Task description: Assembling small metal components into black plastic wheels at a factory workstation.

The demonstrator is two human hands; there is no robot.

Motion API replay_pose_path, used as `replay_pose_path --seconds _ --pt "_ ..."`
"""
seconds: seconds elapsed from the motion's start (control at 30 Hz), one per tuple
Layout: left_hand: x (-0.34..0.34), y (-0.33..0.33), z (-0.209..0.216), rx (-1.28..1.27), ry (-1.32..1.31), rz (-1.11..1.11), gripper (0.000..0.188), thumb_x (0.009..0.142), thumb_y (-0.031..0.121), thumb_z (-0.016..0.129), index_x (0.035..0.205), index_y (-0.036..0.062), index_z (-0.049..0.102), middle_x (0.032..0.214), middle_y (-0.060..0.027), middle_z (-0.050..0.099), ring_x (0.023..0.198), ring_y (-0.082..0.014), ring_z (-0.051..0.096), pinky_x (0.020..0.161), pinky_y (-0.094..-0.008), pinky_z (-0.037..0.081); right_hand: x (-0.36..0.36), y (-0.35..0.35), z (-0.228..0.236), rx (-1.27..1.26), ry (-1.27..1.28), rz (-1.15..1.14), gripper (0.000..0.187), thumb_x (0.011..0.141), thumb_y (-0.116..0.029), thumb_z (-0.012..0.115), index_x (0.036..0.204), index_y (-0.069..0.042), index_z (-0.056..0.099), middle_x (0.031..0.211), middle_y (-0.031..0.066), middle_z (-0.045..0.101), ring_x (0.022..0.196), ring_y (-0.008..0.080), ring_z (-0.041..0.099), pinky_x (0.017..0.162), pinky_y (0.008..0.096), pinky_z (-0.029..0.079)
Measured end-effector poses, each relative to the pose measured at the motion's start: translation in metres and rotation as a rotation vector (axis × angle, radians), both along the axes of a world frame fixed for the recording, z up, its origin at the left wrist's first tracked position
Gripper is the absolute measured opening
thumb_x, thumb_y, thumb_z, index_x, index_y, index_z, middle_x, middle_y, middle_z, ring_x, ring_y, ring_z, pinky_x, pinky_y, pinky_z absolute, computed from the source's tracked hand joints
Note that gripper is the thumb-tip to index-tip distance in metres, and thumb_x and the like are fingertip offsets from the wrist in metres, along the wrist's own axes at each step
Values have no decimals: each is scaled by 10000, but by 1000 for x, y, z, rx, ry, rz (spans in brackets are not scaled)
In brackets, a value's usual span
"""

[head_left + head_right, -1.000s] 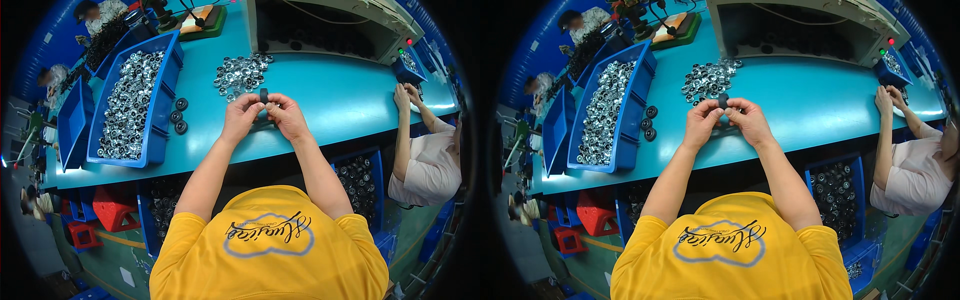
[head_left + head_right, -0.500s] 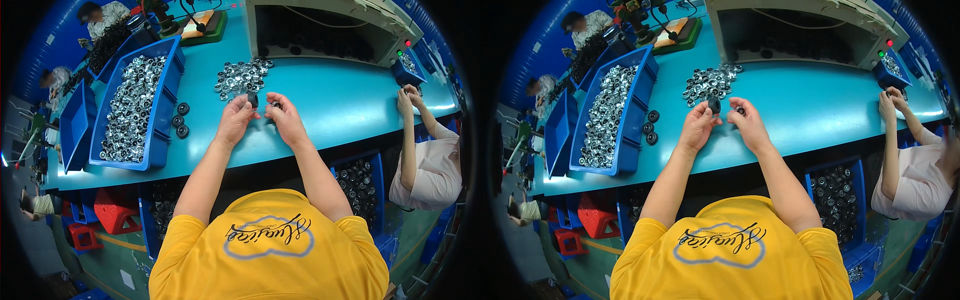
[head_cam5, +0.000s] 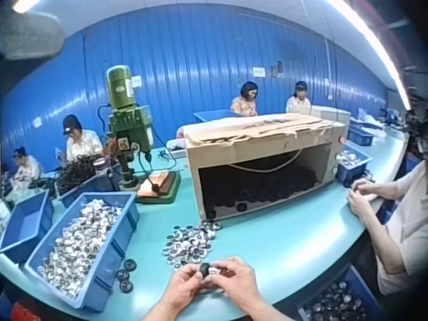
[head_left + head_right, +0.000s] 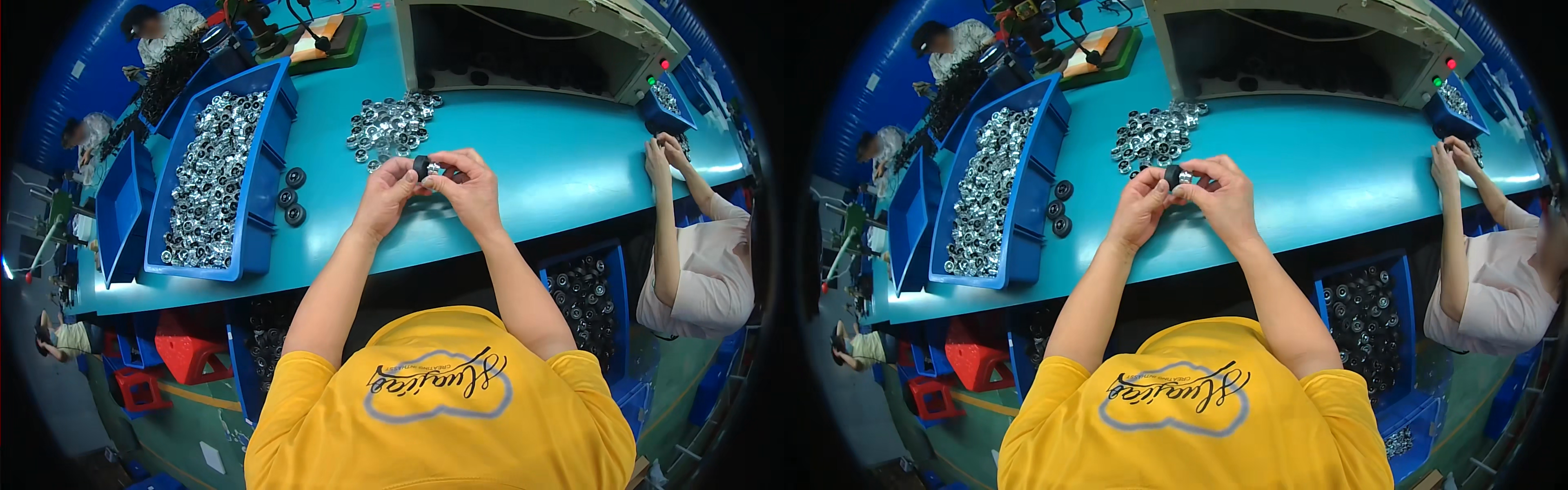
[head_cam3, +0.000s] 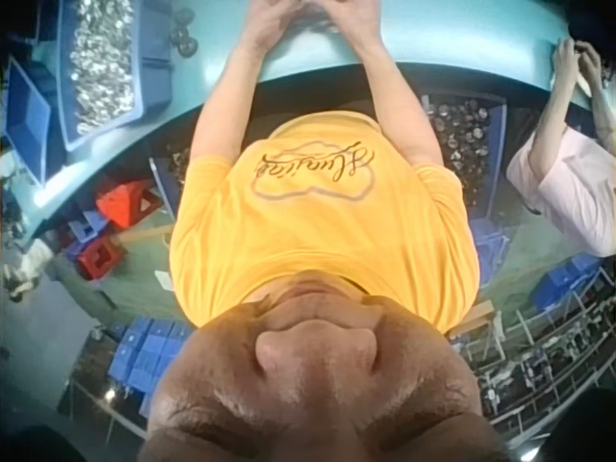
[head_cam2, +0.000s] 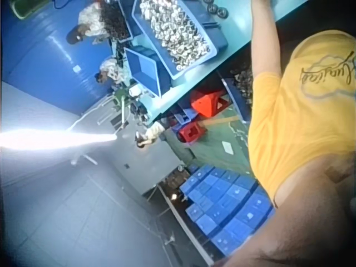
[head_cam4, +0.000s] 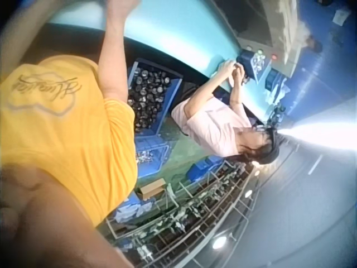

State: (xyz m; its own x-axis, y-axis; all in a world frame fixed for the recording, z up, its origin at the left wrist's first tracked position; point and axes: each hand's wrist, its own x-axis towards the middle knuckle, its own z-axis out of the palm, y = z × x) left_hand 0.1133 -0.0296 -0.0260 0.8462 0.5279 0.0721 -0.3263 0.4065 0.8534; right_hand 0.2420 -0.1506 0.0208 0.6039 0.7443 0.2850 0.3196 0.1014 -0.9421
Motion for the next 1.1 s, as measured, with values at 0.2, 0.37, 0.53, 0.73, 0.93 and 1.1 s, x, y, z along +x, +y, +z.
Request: replay_pose_path --seconds 0.2,0.37,0.53,0.73,0.93,1.1 --pt "3 -8 9 97 12 68 308 998 149 654 1256 7 563 1157 -78 652 1039 -160 641 932 -332 544 -3 3 -20 181 202 -11 270 730 8 832 976 -36 732 979 35 648 799 116 685 681 260 577" --pt "3 -8 4 281 93 94 432 1000 136 650 1381 -19 519 1231 -101 648 1123 -156 628 966 -311 524 -11 0 -17 76 -155 -132 268 742 14 817 982 -60 721 998 51 644 783 142 702 683 276 590" --pt "4 -12 4 249 124 135 394 1016 133 626 1370 -14 538 1215 -103 660 1126 -154 629 973 -302 514 -22 5 -19 151 -198 -91 292 776 17 796 1041 -62 702 1026 56 629 831 151 710 684 286 599" --pt "7 -19 8 402 35 221 303 1061 181 539 1300 -4 542 1145 -70 626 1046 -138 599 898 -287 517 -16 2 -16 184 218 28 326 835 -50 799 1141 -17 693 1073 52 618 815 100 650 704 231 565" --pt "5 -21 11 397 29 187 286 1059 187 549 1270 -6 552 1066 -39 620 968 -117 595 864 -264 505 -9 7 -27 74 367 94 356 861 -109 805 1174 1 675 1054 53 658 786 97 634 704 227 543" --pt "4 -23 14 376 15 233 277 1044 184 582 1245 -7 591 1023 -21 629 897 -109 609 833 -258 520 -11 15 -30 175 590 139 256 876 -75 787 1092 9 678 956 70 707 759 90 645 705 234 556"
